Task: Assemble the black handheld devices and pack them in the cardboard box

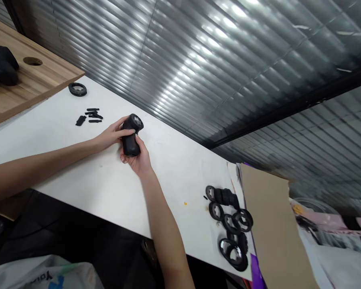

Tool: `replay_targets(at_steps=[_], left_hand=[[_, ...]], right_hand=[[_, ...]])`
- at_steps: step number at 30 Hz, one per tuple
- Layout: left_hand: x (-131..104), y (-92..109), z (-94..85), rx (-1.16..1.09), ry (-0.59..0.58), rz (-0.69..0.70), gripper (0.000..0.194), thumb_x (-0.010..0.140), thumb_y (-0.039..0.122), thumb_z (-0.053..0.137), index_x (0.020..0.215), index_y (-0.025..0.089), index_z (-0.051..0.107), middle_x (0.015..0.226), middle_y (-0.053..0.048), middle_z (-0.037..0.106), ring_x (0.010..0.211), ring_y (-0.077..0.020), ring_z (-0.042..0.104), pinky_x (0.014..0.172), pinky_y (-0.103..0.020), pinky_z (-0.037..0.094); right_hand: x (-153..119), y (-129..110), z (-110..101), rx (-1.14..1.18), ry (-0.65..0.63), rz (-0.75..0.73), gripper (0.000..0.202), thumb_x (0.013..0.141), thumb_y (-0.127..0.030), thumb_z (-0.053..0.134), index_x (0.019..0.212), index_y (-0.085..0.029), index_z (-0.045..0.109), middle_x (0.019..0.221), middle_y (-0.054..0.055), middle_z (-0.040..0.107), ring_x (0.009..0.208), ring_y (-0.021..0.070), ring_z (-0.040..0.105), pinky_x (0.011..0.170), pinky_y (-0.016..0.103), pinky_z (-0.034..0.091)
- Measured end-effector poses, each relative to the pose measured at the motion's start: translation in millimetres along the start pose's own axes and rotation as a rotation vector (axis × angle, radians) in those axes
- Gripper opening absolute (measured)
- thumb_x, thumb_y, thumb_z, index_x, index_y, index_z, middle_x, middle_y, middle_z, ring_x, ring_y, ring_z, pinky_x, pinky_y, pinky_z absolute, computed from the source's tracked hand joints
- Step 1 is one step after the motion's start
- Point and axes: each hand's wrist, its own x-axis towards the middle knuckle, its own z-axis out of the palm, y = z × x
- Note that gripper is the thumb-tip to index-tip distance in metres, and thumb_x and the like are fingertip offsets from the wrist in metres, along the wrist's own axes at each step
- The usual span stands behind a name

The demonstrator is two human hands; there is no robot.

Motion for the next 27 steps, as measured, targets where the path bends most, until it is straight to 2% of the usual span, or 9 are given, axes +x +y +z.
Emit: replay_targets(at_steps=[6,11,15,19,23,27], left_hand=[[-2,2,0.8,-0.021,-0.008,-0.057,0.085,0.083,0.054,0.091,0.159,0.027,0.062,0.128,-0.011,0.075,0.112,-0.0319,0.072,0.090,-0.041,0.061],[-2,5,2.6,-0.054,-0.004,-0.070,0.080,0.084,0.062,0.090,0.152,0.027,0.064,0.119,-0.008,0.074,0.104,-0.0283,0.071,0.081,-0.036,0.058],[2,3,0.6,-0.127,0.011,-0.112,0.069,0.086,0.076,0.084,0.133,0.028,0.065,0.110,-0.005,0.072,0.098,-0.0252,0.071,0.078,-0.034,0.057],[6,0,-2.8,-0.155,0.048,-0.106,0.064,0.088,0.081,0.082,0.122,0.031,0.061,0.110,-0.003,0.070,0.093,-0.0227,0.070,0.072,-0.031,0.056],[5,3,-5.6,-0.147,-0.002,-0.055,0.065,0.088,0.078,0.083,0.130,0.032,0.065,0.121,-0.004,0.072,0.105,-0.0245,0.071,0.077,-0.030,0.058],[2,11,-9.3,-0.150,-0.101,-0.078,0.071,0.088,0.075,0.083,0.142,0.032,0.066,0.130,-0.009,0.073,0.113,-0.0287,0.072,0.082,-0.033,0.061]], right_hand=[[-1,-1,1,-0.002,-0.001,0.002,0.057,0.112,-0.063,0.045,0.094,-0.016,0.071,0.064,0.006,0.070,0.048,0.0165,0.061,0.045,0.025,0.053],[0,-2,3,0.005,-0.003,0.003,0.057,0.115,-0.056,0.037,0.095,-0.015,0.070,0.063,0.007,0.071,0.047,0.0157,0.061,0.045,0.024,0.052],[0,-1,3,-0.027,-0.012,0.002,0.050,0.111,-0.063,0.047,0.101,-0.017,0.066,0.065,0.006,0.072,0.049,0.0176,0.064,0.043,0.026,0.051],[-3,-1,1,-0.128,-0.036,0.029,0.053,0.097,-0.073,0.067,0.115,-0.024,0.056,0.066,0.000,0.073,0.047,0.0197,0.065,0.040,0.028,0.048],[-7,-5,-2,-0.176,-0.066,0.051,0.064,0.085,-0.075,0.074,0.117,-0.025,0.050,0.060,-0.005,0.068,0.039,0.0177,0.058,0.034,0.025,0.036],[-8,-8,-3,-0.187,-0.073,0.053,0.066,0.082,-0.077,0.073,0.115,-0.024,0.049,0.055,-0.005,0.066,0.035,0.0157,0.051,0.032,0.024,0.029]])
